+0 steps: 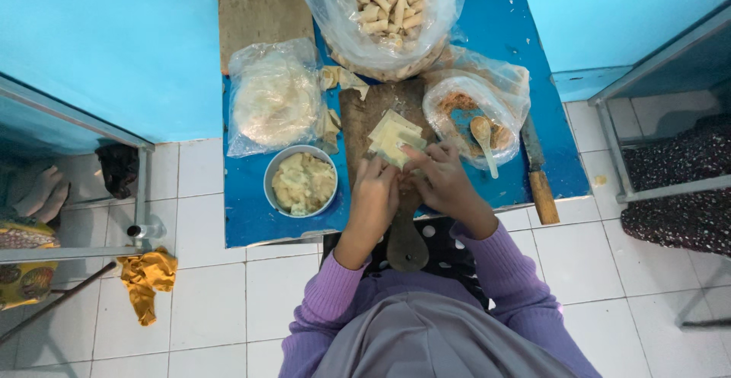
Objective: The person sits at a small blue table and assembles snack pieces: they take flat dough sheets from a cutting board, fold and stack them by hand, and occasionally scoop filling from a bowl with a spoon onto the pieces. Folded pieces accumulate in a stack on the board next to bags of finished snack pieces.
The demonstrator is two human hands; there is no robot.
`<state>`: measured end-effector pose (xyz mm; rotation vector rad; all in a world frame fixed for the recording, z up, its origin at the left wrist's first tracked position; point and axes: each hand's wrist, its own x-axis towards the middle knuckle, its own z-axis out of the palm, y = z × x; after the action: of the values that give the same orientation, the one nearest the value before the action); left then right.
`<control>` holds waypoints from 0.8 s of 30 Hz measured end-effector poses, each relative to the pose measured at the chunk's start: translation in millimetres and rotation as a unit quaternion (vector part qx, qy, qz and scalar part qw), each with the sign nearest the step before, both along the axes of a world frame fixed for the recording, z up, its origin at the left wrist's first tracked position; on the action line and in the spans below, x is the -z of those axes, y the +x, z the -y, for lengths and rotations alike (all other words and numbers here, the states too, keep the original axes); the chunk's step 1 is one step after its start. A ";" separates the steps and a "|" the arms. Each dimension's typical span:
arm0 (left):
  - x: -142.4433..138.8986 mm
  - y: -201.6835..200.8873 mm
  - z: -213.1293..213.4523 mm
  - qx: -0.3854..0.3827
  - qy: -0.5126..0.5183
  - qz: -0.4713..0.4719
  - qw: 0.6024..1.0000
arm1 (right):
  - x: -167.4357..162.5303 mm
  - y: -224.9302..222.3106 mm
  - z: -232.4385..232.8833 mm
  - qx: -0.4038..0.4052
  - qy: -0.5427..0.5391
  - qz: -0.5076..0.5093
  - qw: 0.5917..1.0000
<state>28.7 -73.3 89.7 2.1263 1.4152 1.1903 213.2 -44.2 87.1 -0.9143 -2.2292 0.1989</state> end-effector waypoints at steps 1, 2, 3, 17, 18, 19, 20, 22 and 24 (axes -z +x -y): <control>1.3 -0.1 -0.6 -0.001 0.009 0.003 1.000 | 0.9 -1.5 0.1 0.008 0.001 0.005 1.000; 2.6 -0.1 -1.3 -0.002 0.018 0.007 1.000 | 1.6 -2.8 -0.4 0.016 0.003 0.011 1.000; 3.7 -0.5 -1.8 -0.004 0.028 0.011 1.000 | 2.4 -4.4 -0.8 0.027 0.014 0.017 0.999; 9.5 0.5 -6.6 -0.068 0.049 -0.016 0.996 | 14.7 -17.7 -2.7 0.085 0.102 0.027 0.991; 8.3 0.2 -4.8 -0.064 0.043 -0.002 0.997 | 15.1 -17.0 -5.3 0.081 0.087 0.007 0.993; 6.8 0.3 -4.0 -0.064 0.042 0.004 0.997 | 16.1 -16.7 -8.9 0.077 0.072 -0.012 0.994; 5.1 0.2 -3.4 -0.064 0.042 0.011 0.997 | 17.7 -16.5 -11.8 0.072 0.058 -0.032 0.995; 2.0 0.3 -3.7 -0.064 0.043 0.025 0.997 | 23.3 -14.7 -15.0 0.092 0.003 -0.112 0.989; -0.1 0.7 -2.6 -0.060 0.044 0.043 0.996 | 30.2 -11.4 -16.4 0.113 -0.069 -0.184 0.974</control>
<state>29.4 -70.7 89.8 2.0448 1.4966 1.3968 201.8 -27.9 56.9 -1.0998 -1.7729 0.3877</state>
